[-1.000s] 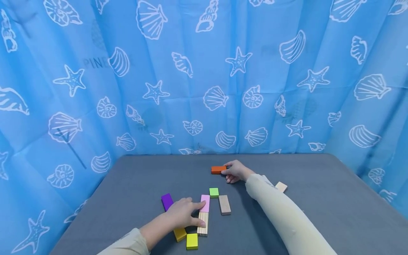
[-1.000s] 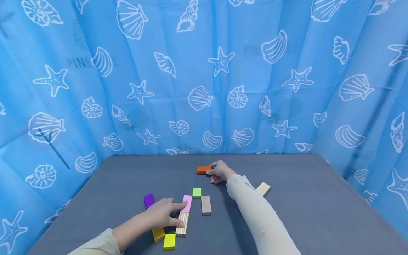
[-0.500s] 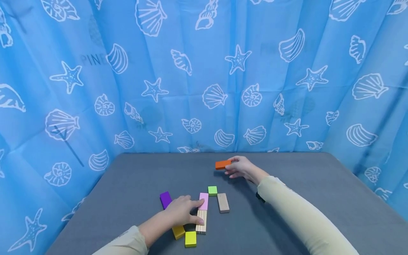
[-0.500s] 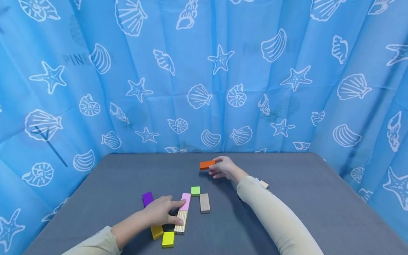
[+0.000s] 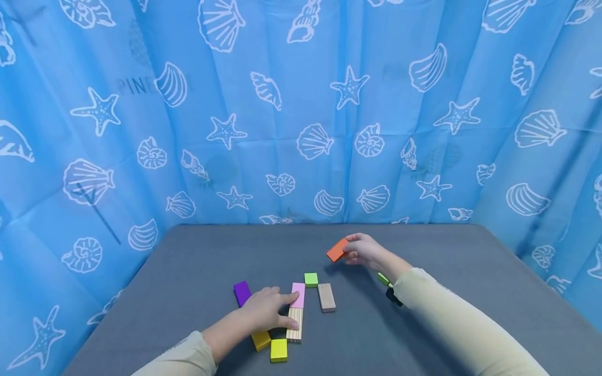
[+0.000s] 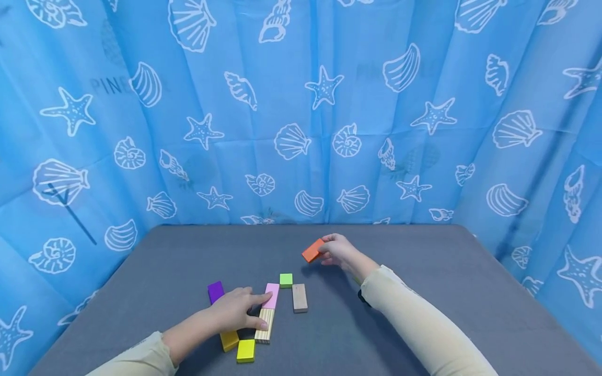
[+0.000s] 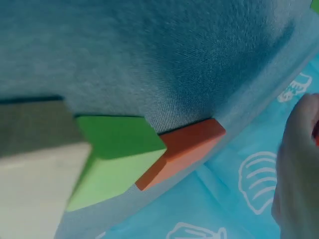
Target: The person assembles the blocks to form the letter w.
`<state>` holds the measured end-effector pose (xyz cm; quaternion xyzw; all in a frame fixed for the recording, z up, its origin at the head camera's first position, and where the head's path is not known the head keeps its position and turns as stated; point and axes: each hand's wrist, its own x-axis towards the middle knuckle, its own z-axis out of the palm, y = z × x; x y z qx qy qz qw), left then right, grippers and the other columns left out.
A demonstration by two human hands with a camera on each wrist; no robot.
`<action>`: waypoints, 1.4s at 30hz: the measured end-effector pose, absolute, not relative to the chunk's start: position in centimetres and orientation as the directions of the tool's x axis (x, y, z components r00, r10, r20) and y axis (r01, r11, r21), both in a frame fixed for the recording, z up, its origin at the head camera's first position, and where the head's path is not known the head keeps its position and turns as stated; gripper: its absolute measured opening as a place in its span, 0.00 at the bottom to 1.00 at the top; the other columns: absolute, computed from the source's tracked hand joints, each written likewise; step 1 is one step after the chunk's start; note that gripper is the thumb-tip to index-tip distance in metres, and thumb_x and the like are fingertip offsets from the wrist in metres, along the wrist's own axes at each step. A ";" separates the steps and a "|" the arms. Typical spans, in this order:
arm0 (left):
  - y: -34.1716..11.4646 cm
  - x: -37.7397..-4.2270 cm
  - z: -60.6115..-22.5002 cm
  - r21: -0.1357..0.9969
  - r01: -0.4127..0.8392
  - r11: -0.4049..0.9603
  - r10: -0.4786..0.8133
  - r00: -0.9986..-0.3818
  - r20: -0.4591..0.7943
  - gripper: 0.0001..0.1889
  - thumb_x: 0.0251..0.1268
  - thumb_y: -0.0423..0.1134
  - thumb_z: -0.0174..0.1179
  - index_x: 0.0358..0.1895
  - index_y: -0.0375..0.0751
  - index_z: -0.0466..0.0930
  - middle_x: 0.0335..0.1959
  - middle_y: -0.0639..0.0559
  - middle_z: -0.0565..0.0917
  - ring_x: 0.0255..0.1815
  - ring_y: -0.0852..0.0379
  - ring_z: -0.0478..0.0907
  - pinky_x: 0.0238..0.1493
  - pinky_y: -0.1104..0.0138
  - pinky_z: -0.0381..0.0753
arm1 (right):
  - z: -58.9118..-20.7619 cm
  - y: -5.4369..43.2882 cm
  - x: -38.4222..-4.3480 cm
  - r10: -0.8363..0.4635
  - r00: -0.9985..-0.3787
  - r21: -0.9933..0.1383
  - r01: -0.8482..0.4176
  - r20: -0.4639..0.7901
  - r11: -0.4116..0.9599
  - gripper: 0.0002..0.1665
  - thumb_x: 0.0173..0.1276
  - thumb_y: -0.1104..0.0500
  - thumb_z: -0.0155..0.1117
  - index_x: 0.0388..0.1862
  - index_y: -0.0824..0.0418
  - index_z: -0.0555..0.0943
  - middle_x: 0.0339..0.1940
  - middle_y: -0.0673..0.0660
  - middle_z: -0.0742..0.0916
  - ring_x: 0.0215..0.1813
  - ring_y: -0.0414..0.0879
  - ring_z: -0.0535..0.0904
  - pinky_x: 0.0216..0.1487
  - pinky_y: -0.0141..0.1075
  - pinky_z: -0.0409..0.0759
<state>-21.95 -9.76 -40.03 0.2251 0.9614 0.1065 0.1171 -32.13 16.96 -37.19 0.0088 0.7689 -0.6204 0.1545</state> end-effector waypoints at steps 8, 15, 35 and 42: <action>-10.0 -22.1 -39.9 0.262 0.416 0.871 0.466 -0.869 -0.168 0.38 0.52 0.65 0.65 0.68 0.58 0.72 0.45 0.47 0.79 0.38 0.56 0.71 0.41 0.59 0.75 | -37.2 17.2 -30.3 -0.265 -0.939 -0.955 0.151 -0.218 0.254 0.24 0.69 0.71 0.54 0.63 0.77 0.67 0.49 0.66 0.79 0.37 0.49 0.79 0.43 0.42 0.80; -10.1 -22.1 -39.9 0.245 0.431 0.868 0.475 -0.865 -0.160 0.38 0.52 0.66 0.65 0.68 0.57 0.72 0.49 0.45 0.80 0.43 0.52 0.75 0.47 0.55 0.76 | -37.2 17.2 -28.6 -0.284 -0.930 -0.945 0.150 -0.235 0.290 0.23 0.69 0.72 0.54 0.63 0.75 0.70 0.54 0.67 0.78 0.43 0.51 0.79 0.45 0.43 0.81; -9.9 -22.3 -40.0 0.246 0.434 0.867 0.480 -0.859 -0.178 0.39 0.52 0.67 0.65 0.68 0.57 0.72 0.51 0.46 0.81 0.46 0.52 0.76 0.49 0.54 0.76 | -37.9 17.7 -24.3 -0.540 -0.797 -0.915 0.039 -0.272 0.403 0.15 0.64 0.69 0.64 0.50 0.72 0.79 0.35 0.55 0.84 0.35 0.45 0.78 0.41 0.39 0.80; -9.8 -22.2 -39.9 0.255 0.430 0.866 0.479 -0.859 -0.179 0.39 0.52 0.66 0.65 0.68 0.57 0.72 0.52 0.45 0.80 0.49 0.50 0.76 0.51 0.53 0.76 | -39.1 17.7 -23.2 -0.621 -0.739 -0.904 -0.037 -0.263 0.426 0.13 0.65 0.68 0.65 0.48 0.69 0.80 0.32 0.53 0.83 0.34 0.44 0.76 0.39 0.35 0.78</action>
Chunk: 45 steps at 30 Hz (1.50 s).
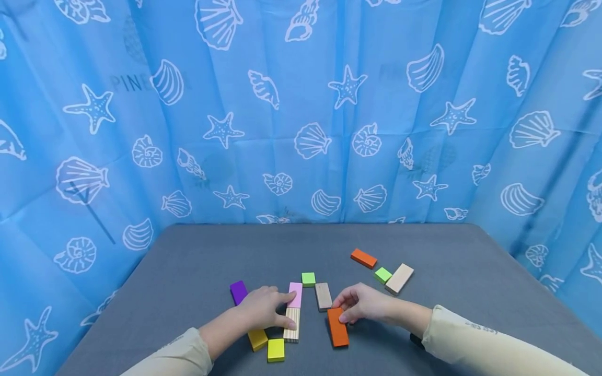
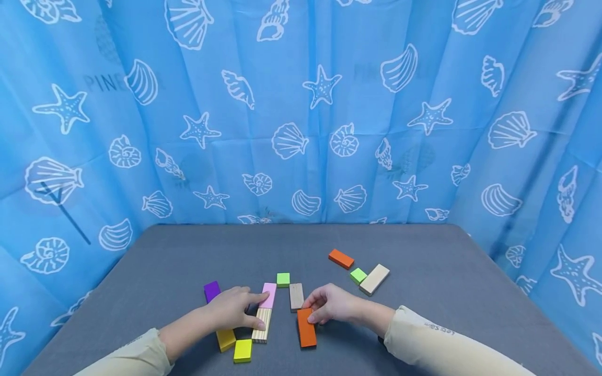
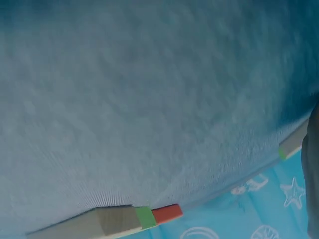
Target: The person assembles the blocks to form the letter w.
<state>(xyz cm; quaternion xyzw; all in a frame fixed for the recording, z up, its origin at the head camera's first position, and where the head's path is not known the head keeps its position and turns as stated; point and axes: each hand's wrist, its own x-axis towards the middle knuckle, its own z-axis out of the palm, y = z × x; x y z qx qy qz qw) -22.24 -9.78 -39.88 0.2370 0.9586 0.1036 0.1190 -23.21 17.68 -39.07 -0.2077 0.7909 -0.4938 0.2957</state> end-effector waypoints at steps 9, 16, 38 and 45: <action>-9.7 -22.2 -39.8 0.259 0.426 0.867 0.476 -0.861 -0.179 0.39 0.51 0.66 0.65 0.68 0.57 0.73 0.52 0.45 0.81 0.48 0.51 0.76 0.51 0.53 0.76 | -40.0 18.7 -22.6 -0.785 -0.619 -0.816 -0.439 -0.029 0.377 0.22 0.67 0.59 0.66 0.57 0.68 0.78 0.33 0.46 0.79 0.33 0.35 0.73 0.33 0.29 0.72; -9.9 -22.3 -40.0 0.264 0.431 0.863 0.482 -0.859 -0.174 0.39 0.52 0.66 0.65 0.68 0.57 0.72 0.52 0.45 0.81 0.47 0.51 0.76 0.51 0.54 0.76 | -44.0 20.3 -25.3 -0.920 -0.391 -0.718 -0.633 -0.026 0.290 0.30 0.68 0.52 0.65 0.67 0.56 0.75 0.31 0.41 0.75 0.31 0.29 0.69 0.30 0.27 0.70; -9.5 -22.3 -39.5 0.271 0.443 0.855 0.497 -0.848 -0.184 0.38 0.52 0.63 0.68 0.66 0.53 0.75 0.50 0.47 0.81 0.48 0.52 0.76 0.51 0.53 0.76 | -49.0 21.0 -28.5 -0.925 -0.380 -0.662 -0.688 -0.022 0.298 0.29 0.73 0.47 0.58 0.72 0.44 0.69 0.40 0.41 0.79 0.36 0.32 0.72 0.33 0.29 0.71; -9.0 -22.7 -38.9 0.246 0.465 0.850 0.512 -0.839 -0.183 0.36 0.52 0.63 0.68 0.64 0.49 0.77 0.53 0.45 0.79 0.54 0.48 0.75 0.55 0.51 0.74 | -46.2 20.5 -26.8 -0.914 -0.406 -0.702 -0.643 -0.025 0.305 0.28 0.74 0.48 0.57 0.72 0.47 0.70 0.36 0.41 0.77 0.33 0.31 0.71 0.32 0.29 0.70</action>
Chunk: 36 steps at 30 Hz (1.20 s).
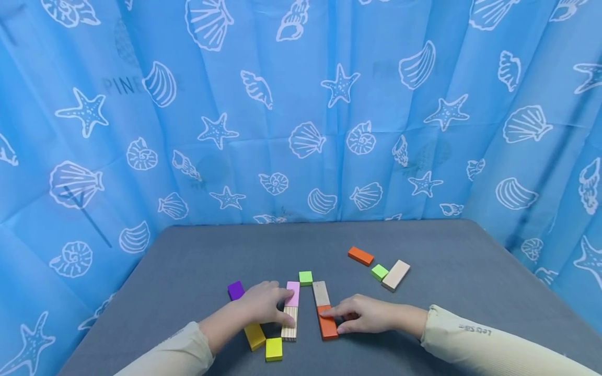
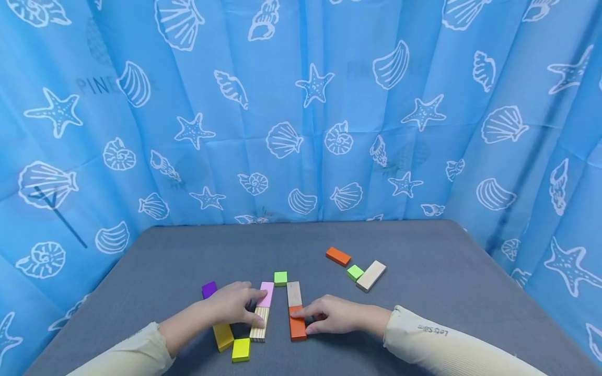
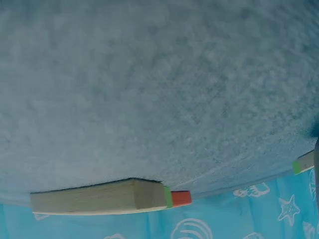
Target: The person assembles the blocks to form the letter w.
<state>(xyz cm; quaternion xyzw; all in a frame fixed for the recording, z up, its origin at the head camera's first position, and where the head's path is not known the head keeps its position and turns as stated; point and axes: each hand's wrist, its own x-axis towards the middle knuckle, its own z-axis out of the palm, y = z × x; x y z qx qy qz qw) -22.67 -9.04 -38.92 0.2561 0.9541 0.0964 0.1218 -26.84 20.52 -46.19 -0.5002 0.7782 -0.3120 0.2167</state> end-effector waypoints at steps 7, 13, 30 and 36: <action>-7.4 -22.6 -38.9 0.204 0.507 0.837 0.535 -0.837 -0.113 0.38 0.54 0.66 0.64 0.66 0.50 0.75 0.52 0.44 0.79 0.50 0.49 0.76 0.51 0.53 0.77 | -40.0 20.7 -24.5 -0.763 -0.646 -0.787 -0.459 -0.023 0.412 0.16 0.72 0.61 0.59 0.54 0.69 0.82 0.38 0.53 0.85 0.29 0.35 0.74 0.31 0.31 0.77; -5.4 -22.9 -39.3 0.117 0.527 0.842 0.538 -0.838 -0.096 0.39 0.54 0.71 0.58 0.69 0.60 0.71 0.44 0.49 0.78 0.39 0.55 0.70 0.41 0.62 0.74 | -39.1 22.8 -26.0 -0.487 -0.861 -0.597 -0.470 0.149 0.650 0.10 0.67 0.62 0.65 0.43 0.68 0.85 0.32 0.53 0.82 0.32 0.41 0.72 0.33 0.35 0.73; -2.8 -23.6 -39.3 0.017 0.538 0.843 0.535 -0.834 -0.137 0.41 0.50 0.77 0.55 0.67 0.63 0.72 0.45 0.48 0.75 0.40 0.54 0.67 0.43 0.60 0.71 | -39.1 27.0 -29.3 -0.450 -0.892 -0.498 -0.374 -0.037 0.782 0.23 0.62 0.61 0.70 0.55 0.69 0.81 0.16 0.48 0.65 0.23 0.43 0.56 0.30 0.36 0.57; -2.5 -23.6 -39.5 -0.014 0.535 0.844 0.528 -0.837 -0.145 0.40 0.49 0.76 0.56 0.66 0.63 0.74 0.42 0.49 0.75 0.38 0.55 0.66 0.41 0.62 0.71 | -38.7 26.6 -29.5 -0.453 -0.887 -0.523 -0.346 -0.087 0.779 0.15 0.60 0.65 0.70 0.46 0.69 0.82 0.31 0.54 0.75 0.36 0.49 0.67 0.37 0.41 0.65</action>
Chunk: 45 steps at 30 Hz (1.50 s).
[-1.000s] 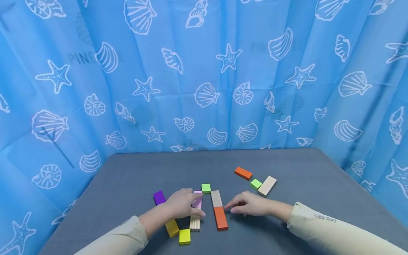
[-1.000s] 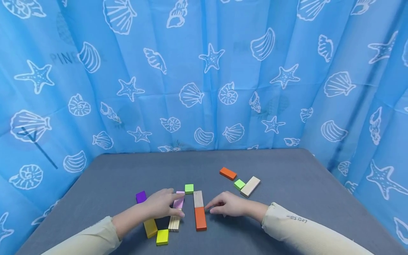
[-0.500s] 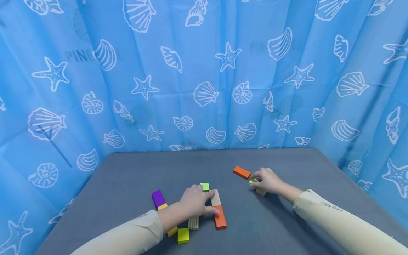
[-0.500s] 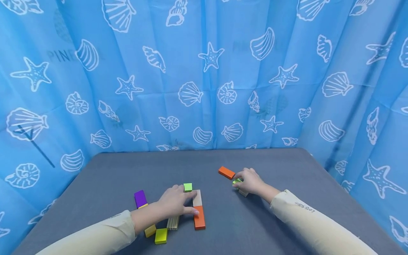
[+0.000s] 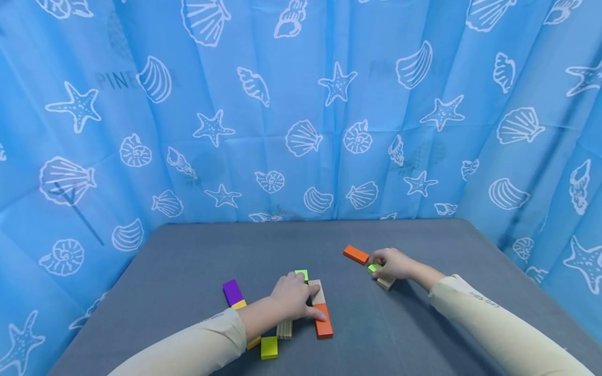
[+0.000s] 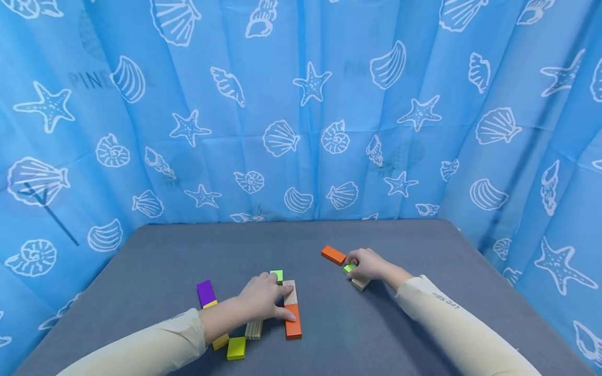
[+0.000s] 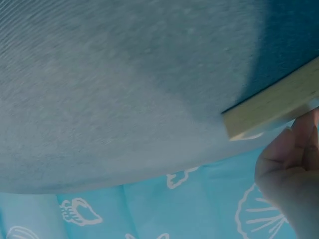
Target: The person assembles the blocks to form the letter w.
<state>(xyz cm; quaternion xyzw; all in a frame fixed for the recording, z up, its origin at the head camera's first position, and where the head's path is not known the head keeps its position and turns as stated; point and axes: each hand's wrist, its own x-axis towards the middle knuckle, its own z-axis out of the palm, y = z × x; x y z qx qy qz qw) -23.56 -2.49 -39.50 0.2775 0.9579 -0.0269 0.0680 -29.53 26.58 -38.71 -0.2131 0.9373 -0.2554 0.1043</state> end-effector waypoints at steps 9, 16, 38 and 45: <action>-2.6 -23.6 -39.7 0.026 0.543 0.840 0.541 -0.830 -0.138 0.39 0.50 0.74 0.59 0.66 0.62 0.74 0.40 0.50 0.75 0.36 0.56 0.65 0.38 0.63 0.69 | -38.9 25.8 -29.4 -0.464 -0.884 -0.444 -0.394 -0.056 0.804 0.19 0.59 0.69 0.69 0.50 0.71 0.81 0.37 0.57 0.81 0.37 0.48 0.72 0.38 0.42 0.73; -2.7 -23.6 -39.8 0.043 0.540 0.841 0.540 -0.831 -0.134 0.39 0.50 0.74 0.59 0.66 0.63 0.74 0.41 0.49 0.76 0.35 0.56 0.65 0.37 0.63 0.68 | -38.2 24.5 -27.8 -0.457 -0.886 -0.556 -0.420 0.079 0.717 0.25 0.62 0.68 0.65 0.58 0.77 0.75 0.45 0.62 0.81 0.45 0.54 0.77 0.45 0.47 0.76; -2.6 -23.5 -39.9 0.050 0.539 0.841 0.541 -0.832 -0.123 0.38 0.50 0.74 0.59 0.65 0.62 0.75 0.39 0.50 0.78 0.34 0.55 0.66 0.37 0.62 0.71 | -38.2 20.9 -22.9 -0.624 -0.731 -0.884 -0.062 -0.276 0.464 0.11 0.62 0.67 0.67 0.43 0.72 0.84 0.31 0.52 0.84 0.32 0.41 0.75 0.36 0.34 0.77; -2.6 -23.5 -39.8 0.059 0.534 0.843 0.537 -0.834 -0.127 0.38 0.50 0.73 0.60 0.65 0.61 0.76 0.38 0.50 0.77 0.35 0.55 0.66 0.37 0.62 0.70 | -38.9 19.8 -22.1 -0.650 -0.700 -0.870 -0.082 -0.297 0.486 0.06 0.62 0.68 0.67 0.38 0.71 0.84 0.28 0.49 0.83 0.31 0.40 0.72 0.33 0.32 0.71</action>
